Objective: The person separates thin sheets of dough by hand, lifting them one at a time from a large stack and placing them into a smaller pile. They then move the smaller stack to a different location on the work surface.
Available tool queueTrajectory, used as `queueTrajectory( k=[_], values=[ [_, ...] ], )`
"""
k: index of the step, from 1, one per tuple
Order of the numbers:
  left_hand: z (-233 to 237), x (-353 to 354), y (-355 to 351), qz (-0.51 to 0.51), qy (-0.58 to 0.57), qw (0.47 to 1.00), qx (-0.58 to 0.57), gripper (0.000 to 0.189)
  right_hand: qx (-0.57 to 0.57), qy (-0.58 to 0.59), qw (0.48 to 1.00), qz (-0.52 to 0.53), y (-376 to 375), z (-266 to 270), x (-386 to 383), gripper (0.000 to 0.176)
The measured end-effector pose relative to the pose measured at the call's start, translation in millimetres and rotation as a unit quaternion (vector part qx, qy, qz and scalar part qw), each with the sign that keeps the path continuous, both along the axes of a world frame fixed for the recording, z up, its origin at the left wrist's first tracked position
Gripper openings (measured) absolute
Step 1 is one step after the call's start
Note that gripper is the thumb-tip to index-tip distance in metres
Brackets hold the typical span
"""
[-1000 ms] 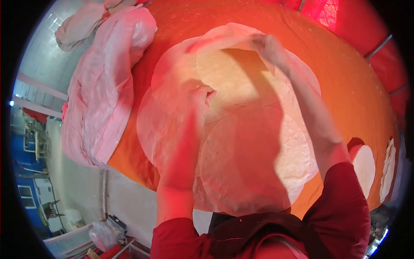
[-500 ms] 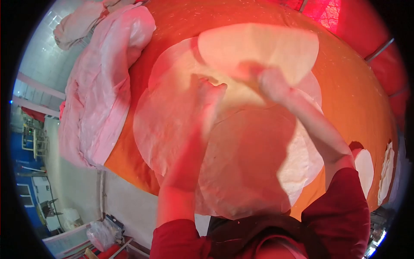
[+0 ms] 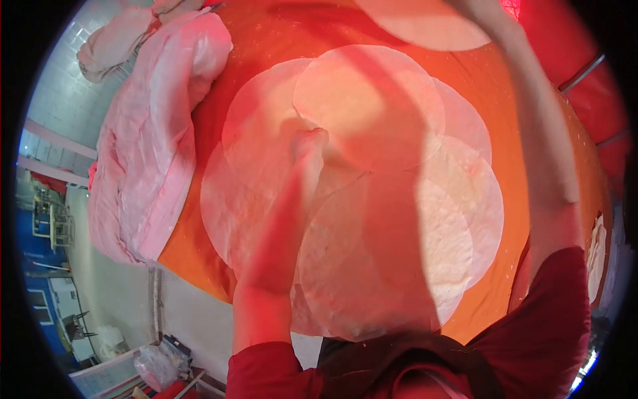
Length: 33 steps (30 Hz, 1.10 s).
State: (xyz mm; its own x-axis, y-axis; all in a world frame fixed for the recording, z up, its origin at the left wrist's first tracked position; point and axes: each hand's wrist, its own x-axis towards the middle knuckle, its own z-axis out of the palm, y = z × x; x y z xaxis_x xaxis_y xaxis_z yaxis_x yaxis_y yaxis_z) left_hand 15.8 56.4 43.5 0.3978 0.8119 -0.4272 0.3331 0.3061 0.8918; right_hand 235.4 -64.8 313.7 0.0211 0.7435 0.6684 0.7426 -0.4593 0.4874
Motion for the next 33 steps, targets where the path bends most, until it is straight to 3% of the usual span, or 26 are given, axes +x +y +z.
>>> queueTrajectory(
  k=[3,4,5,6,8,9,11,12,14,15,17,18,19,20,22,23,24,25,26,27,28,29,31,32,33],
  values=[
    [14,-1,-8,0.0,-0.1,0.995,-0.019,0.018,-0.167,0.064,0.98,-0.09,-18,-88,-69,0.015],
    [17,-1,-9,-0.001,-0.139,0.984,-0.112,0.016,-0.137,0.1,0.985,-0.014,-16,-144,-71,0.013],
    [19,-1,-10,0.0,-0.176,0.963,-0.203,0.016,-0.093,0.257,0.959,0.08,-14,-189,-77,0.014],
    [20,-4,-13,0.001,-0.175,0.964,-0.202,0.016,-0.167,0.511,0.842,0.036,-19,-222,-89,0.027],
    [22,-12,-21,-0.066,-0.248,0.92,-0.295,0.022,-0.067,0.409,0.894,0.168,-30,-266,-123,0.028],
    [24,-14,-23,-0.064,-0.249,0.921,-0.294,0.022,-0.067,0.408,0.894,0.171,-30,-274,-131,0.028],
    [30,-18,-29,-0.025,-0.335,0.846,-0.415,0.028,0.049,0.411,0.893,0.174,-31,-285,-139,0.035],
    [31,-17,-30,-0.022,-0.336,0.845,-0.416,0.028,0.045,0.412,0.893,0.176,-31,-279,-140,0.035],
    [33,-13,-30,-0.035,-0.397,0.823,-0.405,0.031,0.072,0.558,0.803,0.198,-29,-262,-142,0.038],
    [33,-12,-31,-0.03,-0.402,0.822,-0.402,0.031,0.067,0.556,0.803,0.204,-27,-259,-142,0.038],
    [27,-12,-28,-0.105,-0.393,0.847,-0.342,0.025,0.032,0.517,0.834,0.191,-26,-255,-139,0.035],
    [20,-17,-23,-0.098,-0.396,0.848,-0.338,0.025,0.019,0.595,0.779,0.197,-21,-293,-110,0.031],
    [8,-25,-15,-0.065,-0.316,0.929,-0.178,0.023,0.004,0.669,0.716,0.199,-10,-330,-73,0.029],
    [-11,-34,-5,-0.031,-0.22,0.975,-0.014,0.021,0.025,0.677,0.712,0.185,-3,-304,-50,0.026],
    [-112,-59,43,0.009,-0.176,0.957,0.232,0.029,0.045,0.687,0.705,0.172,5,-210,-34,0.024],
    [-90,-88,56,0.01,-0.173,0.957,0.232,0.029,0.02,0.516,0.846,0.133,7,-157,-36,0.017],
    [-41,-121,65,0.057,0.035,0.965,0.255,0.024,-0.005,0.317,0.944,0.086,8,-117,-41,0.012],
    [3,-139,63,0.099,0.24,0.928,0.268,0.027,0.018,0.264,0.96,0.089,10,-87,-52,0.01],
    [32,-145,54,0.098,0.241,0.928,0.267,0.027,0.04,0.21,0.973,0.092,13,-73,-66,0.009],
    [58,-149,47,0.019,0.289,0.936,0.198,0.029,0.039,0.21,0.972,0.093,14,-74,-80,0.009],
    [69,-154,43,-0.056,0.333,0.933,0.125,0.034,0.021,0.214,0.971,0.1,14,-76,-97,0.016],
    [62,-158,48,-0.051,0.333,0.934,0.122,0.034,0.004,0.217,0.97,0.108,14,-79,-114,0.022],
    [31,-165,66,-0.003,0.135,0.981,0.137,0.026,-0.002,0.386,0.896,0.22,23,-127,-143,0.022],
    [13,-169,74,0.003,0.137,0.981,0.137,0.026,-0.002,0.372,0.882,0.29,33,-179,-149,0.022],
    [-5,-172,83,-0.028,0.055,0.985,0.161,0.02,0.0,0.357,0.863,0.358,42,-221,-155,0.022]
  ],
)
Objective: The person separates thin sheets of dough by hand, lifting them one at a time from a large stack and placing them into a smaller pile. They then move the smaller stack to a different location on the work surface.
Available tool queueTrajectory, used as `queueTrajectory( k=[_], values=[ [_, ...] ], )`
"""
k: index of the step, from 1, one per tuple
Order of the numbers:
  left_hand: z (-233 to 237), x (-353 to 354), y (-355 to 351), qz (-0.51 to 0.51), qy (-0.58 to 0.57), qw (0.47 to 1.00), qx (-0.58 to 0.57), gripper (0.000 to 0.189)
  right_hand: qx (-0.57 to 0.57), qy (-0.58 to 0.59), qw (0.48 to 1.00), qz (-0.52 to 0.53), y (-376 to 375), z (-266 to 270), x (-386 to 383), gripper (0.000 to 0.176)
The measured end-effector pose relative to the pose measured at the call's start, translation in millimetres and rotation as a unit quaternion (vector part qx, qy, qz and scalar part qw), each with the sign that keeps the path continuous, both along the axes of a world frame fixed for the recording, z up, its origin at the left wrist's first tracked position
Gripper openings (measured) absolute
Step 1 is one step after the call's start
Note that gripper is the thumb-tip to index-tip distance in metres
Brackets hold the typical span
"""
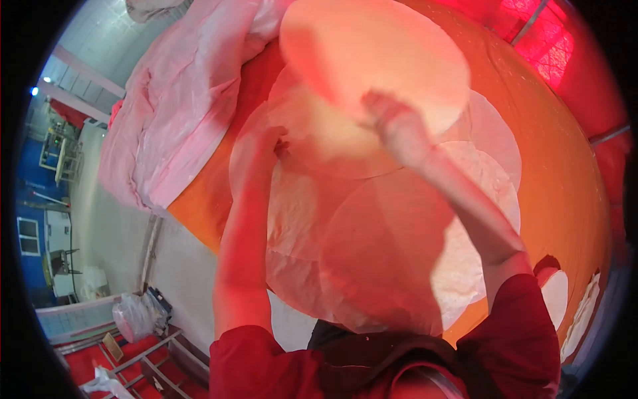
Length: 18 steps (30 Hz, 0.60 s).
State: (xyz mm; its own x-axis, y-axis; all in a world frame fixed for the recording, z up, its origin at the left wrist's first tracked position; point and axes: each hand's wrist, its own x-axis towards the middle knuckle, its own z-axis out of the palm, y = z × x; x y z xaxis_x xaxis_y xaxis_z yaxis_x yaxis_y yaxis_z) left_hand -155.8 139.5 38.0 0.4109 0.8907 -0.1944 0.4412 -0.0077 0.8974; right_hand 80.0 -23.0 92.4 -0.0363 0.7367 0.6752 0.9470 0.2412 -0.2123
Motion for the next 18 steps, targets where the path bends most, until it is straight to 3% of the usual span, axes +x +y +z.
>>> queueTrajectory(
  k=[1,2,4,5,6,7,8,9,10,11,13,14,15,16,18],
  values=[
    [-8,-3,6,-0.047,-0.076,0.996,0.02,0.016,-0.18,-0.007,0.983,-0.026,-7,-14,-16,0.025],
    [8,3,2,-0.044,-0.073,0.996,0.021,0.016,-0.353,-0.015,0.934,-0.051,-17,-20,-31,0.029],
    [50,21,-13,0.035,0.016,0.974,-0.224,0.016,-0.355,0.001,0.933,-0.061,-16,-7,-42,0.032],
    [48,19,-13,0.039,0.015,0.973,-0.227,0.016,-0.361,0.015,0.93,-0.075,-16,-3,-47,0.035],
    [44,18,-14,0.009,-0.069,0.978,-0.196,0.016,-0.364,0.014,0.928,-0.073,-17,-17,-53,0.035],
    [42,19,-14,-0.022,-0.154,0.974,-0.163,0.017,-0.272,0.016,0.958,-0.086,-17,-43,-59,0.036],
    [46,20,-14,-0.023,-0.157,0.974,-0.164,0.017,-0.175,0.016,0.98,-0.099,-19,-57,-64,0.037],
    [53,21,-15,-0.016,-0.163,0.968,-0.189,0.017,-0.176,0.012,0.979,-0.098,-27,-55,-72,0.037],
    [58,22,-15,-0.008,-0.168,0.962,-0.213,0.018,-0.149,-0.066,0.981,-0.1,-37,-50,-81,0.038],
    [33,20,-1,-0.005,-0.17,0.962,-0.213,0.018,-0.121,-0.142,0.977,-0.101,-40,-48,-87,0.04],
    [-33,12,36,-0.17,-0.116,0.976,0.067,0.019,-0.064,-0.114,0.984,-0.119,-26,-48,-89,0.034],
    [-22,16,25,-0.171,-0.114,0.977,0.065,0.019,-0.009,-0.085,0.986,-0.14,-22,-49,-89,0.03],
    [3,28,5,-0.072,-0.215,0.969,-0.101,0.02,-0.011,-0.083,0.986,-0.142,-20,-53,-85,0.03],
    [18,34,-7,0.029,-0.308,0.914,-0.261,0.021,-0.048,-0.126,0.984,-0.119,-19,-60,-79,0.035],
    [19,30,-15,0.042,-0.325,0.9,-0.288,0.023,-0.079,-0.174,0.977,-0.097,-20,-57,-77,0.041]
  ],
)
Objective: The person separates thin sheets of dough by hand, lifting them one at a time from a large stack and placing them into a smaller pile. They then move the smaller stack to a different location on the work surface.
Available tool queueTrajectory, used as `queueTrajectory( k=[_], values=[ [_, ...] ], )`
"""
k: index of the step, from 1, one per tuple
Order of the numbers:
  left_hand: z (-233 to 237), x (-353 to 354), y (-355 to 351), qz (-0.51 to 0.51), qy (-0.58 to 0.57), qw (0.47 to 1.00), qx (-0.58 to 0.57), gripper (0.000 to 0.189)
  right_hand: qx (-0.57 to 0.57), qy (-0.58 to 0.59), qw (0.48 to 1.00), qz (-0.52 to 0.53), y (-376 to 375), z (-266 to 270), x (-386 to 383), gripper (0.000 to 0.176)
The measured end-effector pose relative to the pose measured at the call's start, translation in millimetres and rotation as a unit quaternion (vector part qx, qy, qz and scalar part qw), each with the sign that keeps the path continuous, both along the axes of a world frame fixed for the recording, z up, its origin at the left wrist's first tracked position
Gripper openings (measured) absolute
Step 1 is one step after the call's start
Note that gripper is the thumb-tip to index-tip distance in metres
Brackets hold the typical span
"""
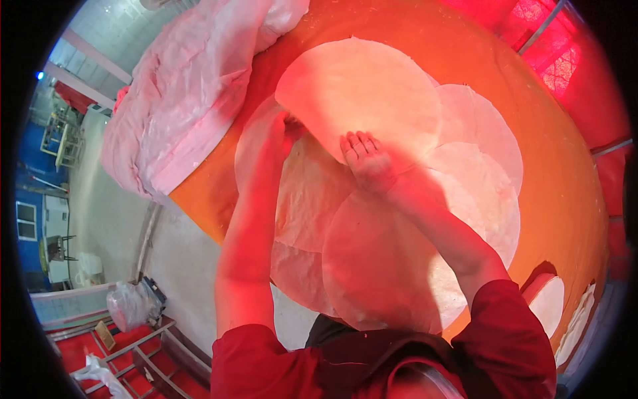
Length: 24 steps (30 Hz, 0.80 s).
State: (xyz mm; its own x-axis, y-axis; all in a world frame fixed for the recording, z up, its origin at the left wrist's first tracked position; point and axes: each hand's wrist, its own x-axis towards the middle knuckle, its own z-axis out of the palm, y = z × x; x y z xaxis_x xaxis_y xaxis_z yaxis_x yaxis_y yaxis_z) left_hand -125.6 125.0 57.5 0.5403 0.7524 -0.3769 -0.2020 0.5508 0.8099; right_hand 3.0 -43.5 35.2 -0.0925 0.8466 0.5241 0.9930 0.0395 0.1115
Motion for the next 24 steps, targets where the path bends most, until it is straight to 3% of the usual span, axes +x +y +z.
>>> queueTrajectory(
  k=[2,4,5,7,8,10,12,14,15,16,17,19,20,21,22,24],
  values=[
    [2,-6,-12,0.012,-0.019,0.999,-0.033,0.027,0.003,-0.007,1.0,0.006,-7,7,-8,0.037],
    [15,-12,-38,-0.08,0.13,0.97,-0.19,0.029,0.031,0.004,0.999,0.014,-8,0,-2,0.036],
    [17,-16,-46,-0.086,0.131,0.97,-0.184,0.029,0.054,0.018,0.998,0.018,-9,-6,1,0.036],
    [16,-20,-59,-0.046,0.026,0.983,-0.177,0.03,0.066,-0.03,0.997,0.001,-2,-16,3,0.037],
    [8,-21,-59,-0.06,0.027,0.983,-0.174,0.03,0.073,-0.078,0.994,-0.007,-1,-20,5,0.037],
    [-6,-23,-51,-0.059,-0.176,0.966,-0.182,0.03,0.085,-0.083,0.993,-0.001,2,-16,6,0.037],
    [-2,-18,-55,-0.055,-0.206,0.968,-0.131,0.03,0.097,-0.082,0.992,0.018,2,-6,9,0.036],
    [6,-20,-66,-0.036,-0.237,0.967,-0.081,0.031,-0.173,-0.041,0.983,0.037,-8,28,18,0.035],
    [10,-20,-72,-0.019,-0.183,0.982,-0.049,0.032,-0.172,-0.044,0.983,0.042,-5,47,20,0.035],
    [15,-23,-78,-0.002,-0.127,0.992,-0.017,0.033,-0.172,0.216,0.96,0.046,0,67,24,0.036],
    [19,-28,-88,0.001,-0.125,0.992,-0.016,0.033,-0.163,0.464,0.869,0.047,4,93,27,0.037],
    [25,-49,-116,0.004,0.035,0.999,0.028,0.038,-0.288,0.558,0.776,-0.065,5,186,36,0.036],
    [17,-63,-129,-0.021,0.117,0.99,0.08,0.044,-0.186,0.495,0.841,0.111,18,183,65,0.032],
    [9,-78,-143,-0.047,0.199,0.97,0.13,0.049,-0.207,0.312,0.926,0.046,23,202,79,0.029],
    [8,-92,-165,-0.049,0.201,0.97,0.124,0.049,-0.222,0.115,0.968,-0.021,18,226,84,0.026],
    [14,-110,-210,-0.014,0.19,0.967,0.169,0.057,-0.036,-0.045,0.995,0.083,-22,254,71,0.023]
  ],
)
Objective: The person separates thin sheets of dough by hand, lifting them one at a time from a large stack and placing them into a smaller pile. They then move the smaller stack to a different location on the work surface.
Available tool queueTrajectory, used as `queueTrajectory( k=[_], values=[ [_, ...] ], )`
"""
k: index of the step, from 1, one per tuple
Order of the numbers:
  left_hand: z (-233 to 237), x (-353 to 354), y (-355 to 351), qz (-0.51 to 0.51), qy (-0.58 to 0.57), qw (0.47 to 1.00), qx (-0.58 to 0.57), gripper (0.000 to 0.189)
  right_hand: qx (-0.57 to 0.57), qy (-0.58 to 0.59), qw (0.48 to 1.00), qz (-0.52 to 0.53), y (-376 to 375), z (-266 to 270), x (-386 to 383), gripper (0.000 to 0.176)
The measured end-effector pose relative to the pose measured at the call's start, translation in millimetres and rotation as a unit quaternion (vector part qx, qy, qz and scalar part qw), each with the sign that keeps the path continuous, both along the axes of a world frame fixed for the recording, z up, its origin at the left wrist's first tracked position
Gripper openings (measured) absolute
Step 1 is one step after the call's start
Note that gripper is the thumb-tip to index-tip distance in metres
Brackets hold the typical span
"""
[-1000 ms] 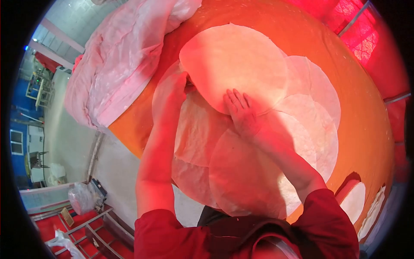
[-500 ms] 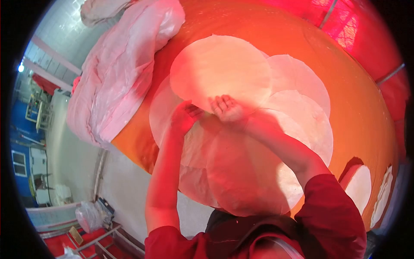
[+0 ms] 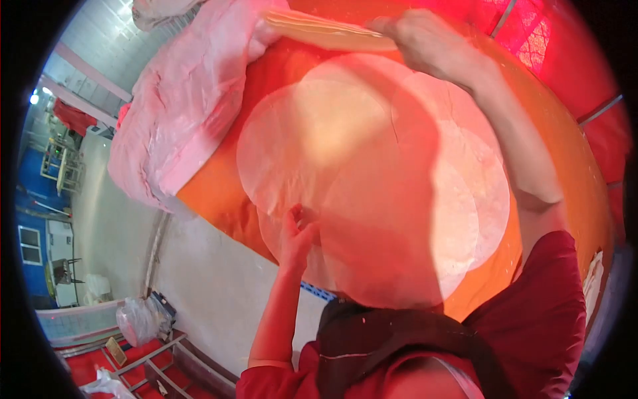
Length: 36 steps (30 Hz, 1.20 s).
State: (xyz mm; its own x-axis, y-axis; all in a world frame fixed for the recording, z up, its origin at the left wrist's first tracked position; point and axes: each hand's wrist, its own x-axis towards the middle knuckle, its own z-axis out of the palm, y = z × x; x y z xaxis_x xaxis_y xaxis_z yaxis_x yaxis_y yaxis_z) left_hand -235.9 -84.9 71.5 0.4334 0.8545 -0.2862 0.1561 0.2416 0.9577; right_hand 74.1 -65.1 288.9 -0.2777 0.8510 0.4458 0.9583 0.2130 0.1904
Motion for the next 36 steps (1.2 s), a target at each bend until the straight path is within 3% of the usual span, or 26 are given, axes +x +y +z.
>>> queueTrajectory(
  k=[2,6,7,9,11,12,13,14,15,16,17,20,21,22,24,25,26,28,29,30,31,32,33,34,35,36],
  values=[
    [12,-6,-35,0.008,-0.008,0.999,-0.035,0.06,-0.093,-0.005,0.994,-0.051,-57,21,-47,0.027],
    [-6,-19,-76,0.018,-0.031,0.999,-0.023,0.06,-0.184,-0.228,0.955,0.037,-157,-53,-97,0.029],
    [-3,-21,-78,0.015,-0.031,0.999,-0.025,0.06,-0.187,-0.228,0.955,0.034,-167,-77,-94,0.029],
    [9,-21,-70,0.052,-0.055,0.975,-0.209,0.059,-0.344,0.096,0.934,-0.008,-180,-131,-81,0.017],
    [14,-27,-66,0.058,-0.074,0.96,-0.266,0.053,-0.453,0.416,0.787,-0.048,-191,-161,-77,0.01],
    [15,-31,-62,0.069,-0.098,0.94,-0.319,0.048,-0.452,0.417,0.787,-0.048,-190,-145,-78,0.01],
    [-1,-40,-58,-0.026,-0.147,0.923,-0.355,0.038,-0.382,0.307,0.869,-0.069,-188,-113,-82,0.008],
    [-18,-49,-67,-0.026,-0.144,0.923,-0.356,0.038,-0.304,0.191,0.929,-0.088,-189,-96,-85,0.01],
    [-36,-61,-79,-0.06,-0.233,0.88,-0.409,0.033,-0.35,0.254,0.896,-0.104,-202,-97,-94,0.011],
    [-43,-64,-84,-0.096,-0.319,0.825,-0.457,0.028,-0.317,0.052,0.946,-0.054,-214,-90,-113,0.01],
    [-12,-52,-93,-0.097,-0.296,0.801,-0.511,0.035,-0.299,0.054,0.95,-0.067,-225,-103,-130,0.023],
    [12,-38,-117,-0.132,-0.303,0.786,-0.523,0.043,-0.255,0.079,0.963,-0.039,-257,-173,-180,0.029],
    [18,-34,-116,-0.145,-0.347,0.739,-0.559,0.052,-0.23,0.091,0.969,-0.021,-263,-188,-191,0.033],
    [22,-31,-117,-0.146,-0.347,0.739,-0.558,0.052,-0.23,0.091,0.969,-0.022,-266,-195,-198,0.033],
    [29,-26,-119,-0.139,-0.35,0.79,-0.483,0.057,-0.094,0.219,0.968,-0.081,-270,-199,-206,0.029],
    [27,-24,-118,-0.148,-0.348,0.789,-0.483,0.057,-0.089,0.216,0.968,-0.089,-269,-196,-199,0.029],
    [22,-24,-116,-0.155,-0.382,0.761,-0.501,0.057,-0.213,0.248,0.933,-0.153,-267,-190,-184,0.024],
    [13,-19,-111,-0.176,-0.412,0.727,-0.52,0.058,-0.439,0.305,0.801,-0.269,-259,-164,-143,0.016],
    [9,-19,-107,-0.142,-0.379,0.757,-0.513,0.058,-0.248,0.472,0.825,-0.186,-254,-144,-119,0.012],
    [8,-17,-105,-0.106,-0.344,0.786,-0.503,0.058,-0.31,0.389,0.839,-0.219,-243,-108,-80,0.012],
    [7,-15,-103,-0.118,-0.34,0.786,-0.503,0.058,-0.128,0.502,0.832,-0.197,-240,-116,-34,0.015],
    [8,-12,-102,-0.126,-0.32,0.8,-0.491,0.057,-0.154,0.47,0.844,-0.205,-231,-9,-72,0.012],
    [8,-8,-100,-0.132,-0.301,0.814,-0.479,0.056,-0.033,0.571,0.818,-0.054,-246,-20,-10,0.021],
    [8,-2,-99,-0.138,-0.299,0.814,-0.479,0.056,-0.013,0.43,0.895,-0.117,-256,12,15,0.021],
    [9,6,-99,-0.131,-0.29,0.827,-0.463,0.052,0.041,0.368,0.907,-0.2,-252,53,-3,0.007],
    [9,16,-98,-0.124,-0.28,0.841,-0.447,0.048,0.095,0.302,0.906,-0.281,-243,87,-30,0.01]
  ],
)
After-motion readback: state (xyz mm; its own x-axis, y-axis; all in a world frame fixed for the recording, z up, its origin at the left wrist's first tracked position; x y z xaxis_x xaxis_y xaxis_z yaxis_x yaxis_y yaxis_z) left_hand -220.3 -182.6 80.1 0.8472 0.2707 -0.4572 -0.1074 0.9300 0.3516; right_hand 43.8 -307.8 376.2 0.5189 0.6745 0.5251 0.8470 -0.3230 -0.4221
